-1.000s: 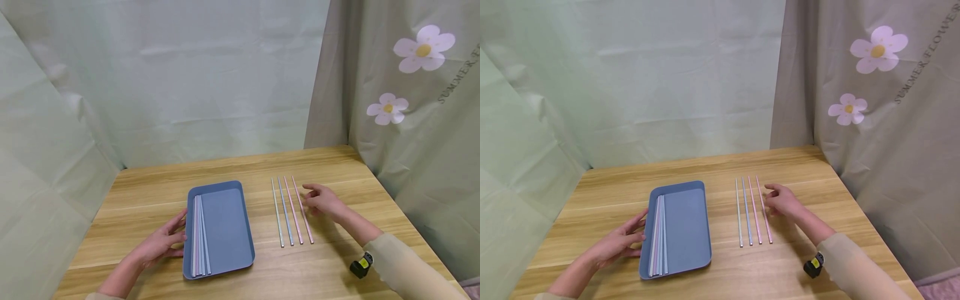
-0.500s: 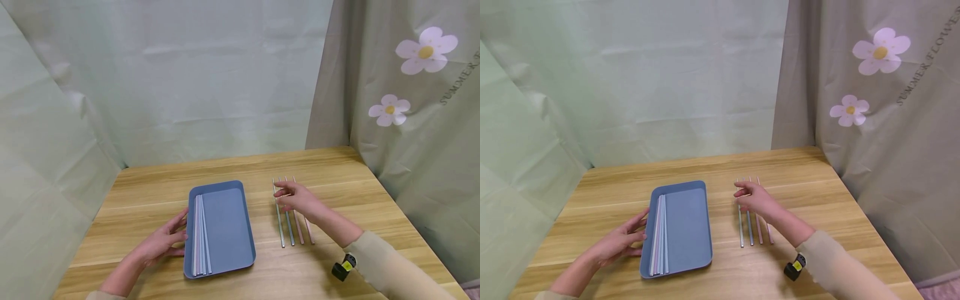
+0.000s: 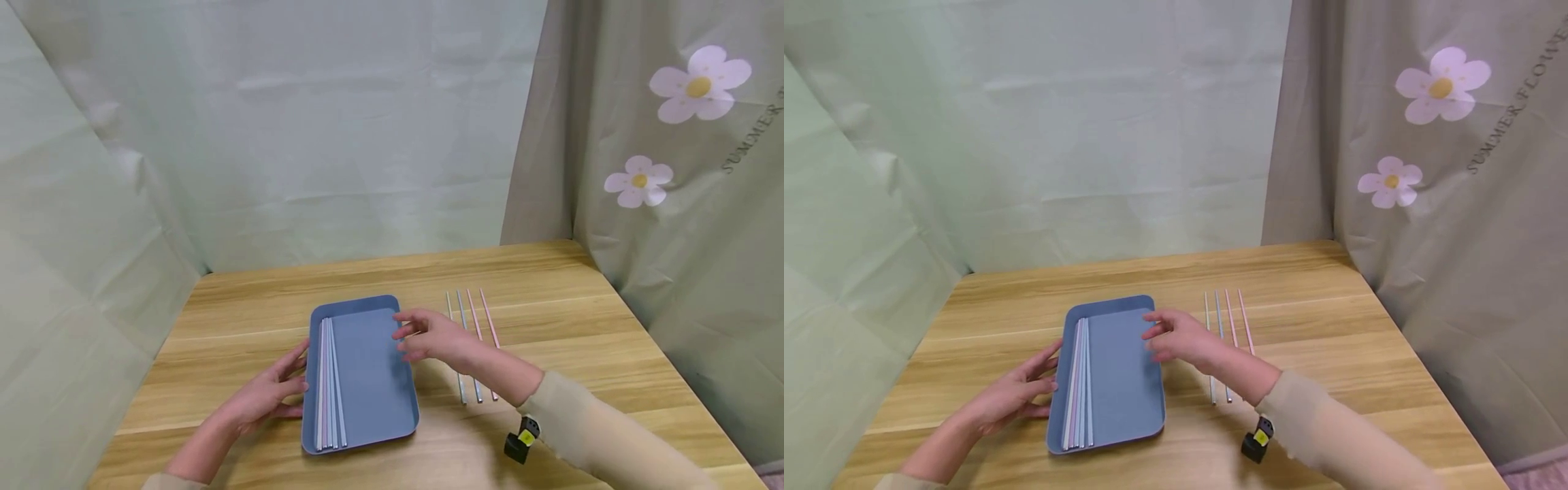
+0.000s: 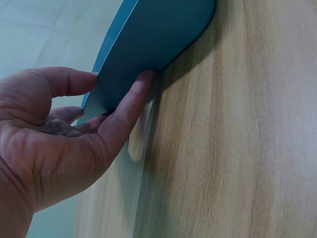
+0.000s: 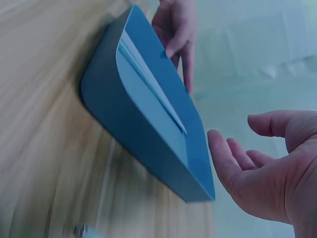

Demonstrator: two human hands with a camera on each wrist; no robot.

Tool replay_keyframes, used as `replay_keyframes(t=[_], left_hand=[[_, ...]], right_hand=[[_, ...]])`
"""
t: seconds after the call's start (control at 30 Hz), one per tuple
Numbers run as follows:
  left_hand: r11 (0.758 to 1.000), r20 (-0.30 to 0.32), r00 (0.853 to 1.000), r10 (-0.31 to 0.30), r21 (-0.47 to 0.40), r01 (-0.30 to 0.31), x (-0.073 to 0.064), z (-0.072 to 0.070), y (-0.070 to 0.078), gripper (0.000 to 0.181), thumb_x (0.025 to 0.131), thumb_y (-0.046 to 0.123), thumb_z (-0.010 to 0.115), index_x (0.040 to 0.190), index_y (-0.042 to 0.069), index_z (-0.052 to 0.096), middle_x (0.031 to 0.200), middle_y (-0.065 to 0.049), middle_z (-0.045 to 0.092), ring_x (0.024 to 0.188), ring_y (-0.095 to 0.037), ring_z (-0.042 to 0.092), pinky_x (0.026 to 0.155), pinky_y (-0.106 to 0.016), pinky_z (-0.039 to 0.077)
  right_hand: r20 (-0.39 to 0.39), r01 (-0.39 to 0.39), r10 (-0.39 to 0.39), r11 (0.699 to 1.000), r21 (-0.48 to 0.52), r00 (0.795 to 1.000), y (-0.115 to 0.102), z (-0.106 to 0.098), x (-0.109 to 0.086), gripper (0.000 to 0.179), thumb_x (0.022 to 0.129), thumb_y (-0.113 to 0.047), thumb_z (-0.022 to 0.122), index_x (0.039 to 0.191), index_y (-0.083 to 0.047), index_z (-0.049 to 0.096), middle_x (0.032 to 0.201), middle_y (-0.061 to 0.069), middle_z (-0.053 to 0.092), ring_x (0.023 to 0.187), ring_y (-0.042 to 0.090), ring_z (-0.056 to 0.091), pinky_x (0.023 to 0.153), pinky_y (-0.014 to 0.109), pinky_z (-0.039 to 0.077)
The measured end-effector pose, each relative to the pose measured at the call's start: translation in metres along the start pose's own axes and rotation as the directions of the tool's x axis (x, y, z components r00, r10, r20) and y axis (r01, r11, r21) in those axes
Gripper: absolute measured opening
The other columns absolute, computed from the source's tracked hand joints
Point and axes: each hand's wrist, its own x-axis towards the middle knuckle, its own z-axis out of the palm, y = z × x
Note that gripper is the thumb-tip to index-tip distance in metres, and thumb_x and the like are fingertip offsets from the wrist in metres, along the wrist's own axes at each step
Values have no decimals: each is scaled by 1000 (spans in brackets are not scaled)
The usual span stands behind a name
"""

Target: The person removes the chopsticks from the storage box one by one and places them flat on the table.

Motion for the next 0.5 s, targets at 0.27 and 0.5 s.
replay_keyframes(t=[0.27,0.5], left_hand=[[1000,-10,1000,-15,-5,15,2,2,3,87,101,4,57,166,25,5,167,-27,1,147,-52,22,89,-53,56],[1000,-8,1000,-13,-1,13,3,3,4,86,101,4,57,166,26,5,167,-27,2,147,-53,21,89,-53,56]], right_hand=[[84,-68,63,996,53,994,1,28,15,54,93,-1,66,144,3,50,130,27,61,120,43,60,96,46,54],[124,-148,134,982,116,983,8,45,27,61,91,0,66,147,7,44,135,30,59,122,43,60,96,49,54]])
